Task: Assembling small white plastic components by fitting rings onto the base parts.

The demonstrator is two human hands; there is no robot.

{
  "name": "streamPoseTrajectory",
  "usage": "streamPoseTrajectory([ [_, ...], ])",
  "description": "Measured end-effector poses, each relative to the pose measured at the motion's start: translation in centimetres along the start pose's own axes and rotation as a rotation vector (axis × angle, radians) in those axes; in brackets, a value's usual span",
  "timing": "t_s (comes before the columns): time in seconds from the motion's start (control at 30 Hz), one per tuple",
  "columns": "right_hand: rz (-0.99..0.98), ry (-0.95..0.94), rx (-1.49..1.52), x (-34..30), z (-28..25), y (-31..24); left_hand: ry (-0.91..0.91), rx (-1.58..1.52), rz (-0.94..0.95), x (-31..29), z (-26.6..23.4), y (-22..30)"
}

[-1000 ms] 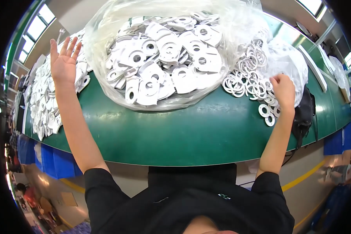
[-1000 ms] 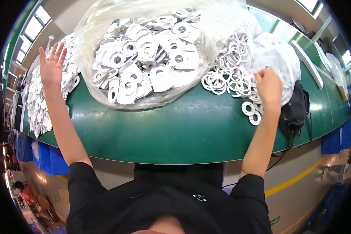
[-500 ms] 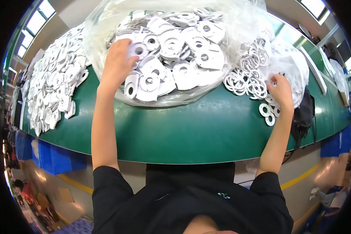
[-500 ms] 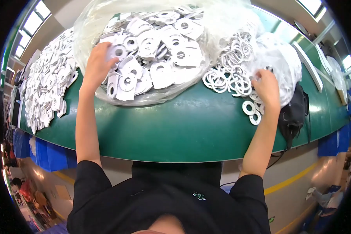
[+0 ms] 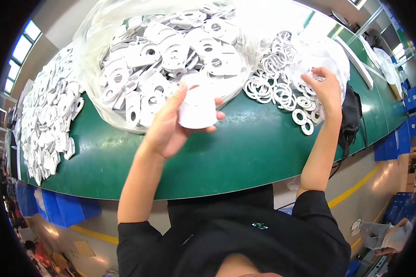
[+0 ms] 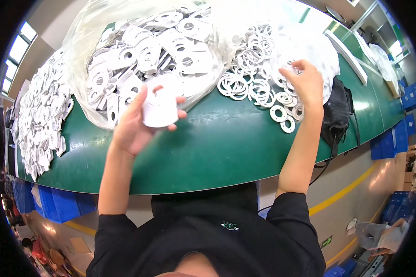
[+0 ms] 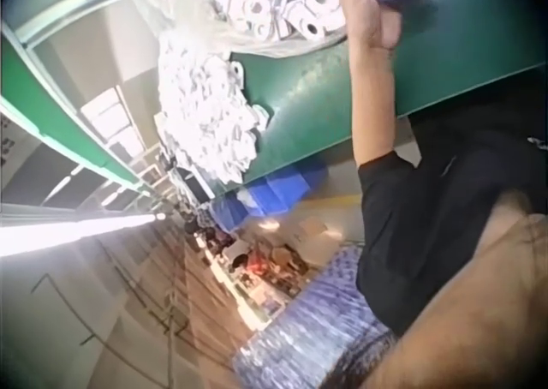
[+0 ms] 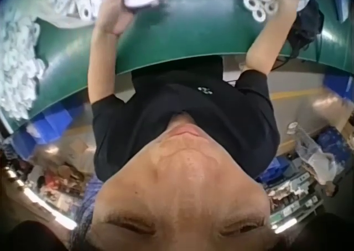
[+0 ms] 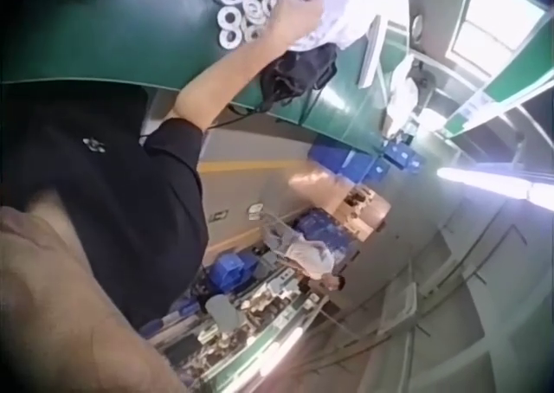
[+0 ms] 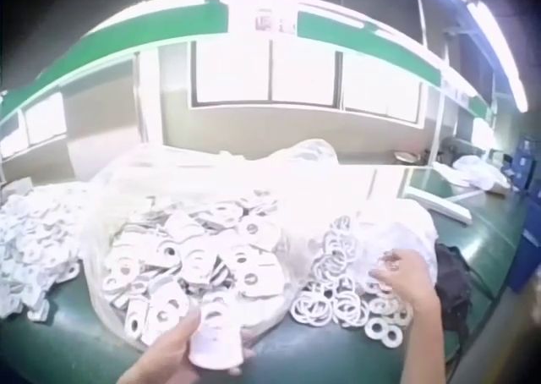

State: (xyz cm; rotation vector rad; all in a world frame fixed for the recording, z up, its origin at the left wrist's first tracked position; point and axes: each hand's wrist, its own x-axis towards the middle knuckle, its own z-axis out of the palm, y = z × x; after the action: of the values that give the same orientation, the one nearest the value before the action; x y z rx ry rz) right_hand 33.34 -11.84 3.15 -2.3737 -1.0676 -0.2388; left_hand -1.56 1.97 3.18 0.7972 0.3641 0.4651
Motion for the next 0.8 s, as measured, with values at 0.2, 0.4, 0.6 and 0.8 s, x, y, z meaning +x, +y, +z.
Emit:
streamPoseTrajectory([
  [0.2,-0.31,0.082,1.139,-1.1,0.5,-6.2,-0.149,-0.169,-0.231,0.6,0.8,-3.8],
  [0.4,-0.592,-0.687,1.126,-6.5,3.4,-12.6,-0.233,-0.149,-0.176,0.2,1.0,-3.7],
  [0.6,-0.607,-0.788,1.028,-5.8,3.7,-12.0,-0.2,-0.139,-0.204,0.0,0.3,-3.7],
  [0.8,-0.233,-0.225,0.925,-3.7,2.4,-10.2,-0.012,0.024,-0.134,0.1,0.3,-3.7],
])
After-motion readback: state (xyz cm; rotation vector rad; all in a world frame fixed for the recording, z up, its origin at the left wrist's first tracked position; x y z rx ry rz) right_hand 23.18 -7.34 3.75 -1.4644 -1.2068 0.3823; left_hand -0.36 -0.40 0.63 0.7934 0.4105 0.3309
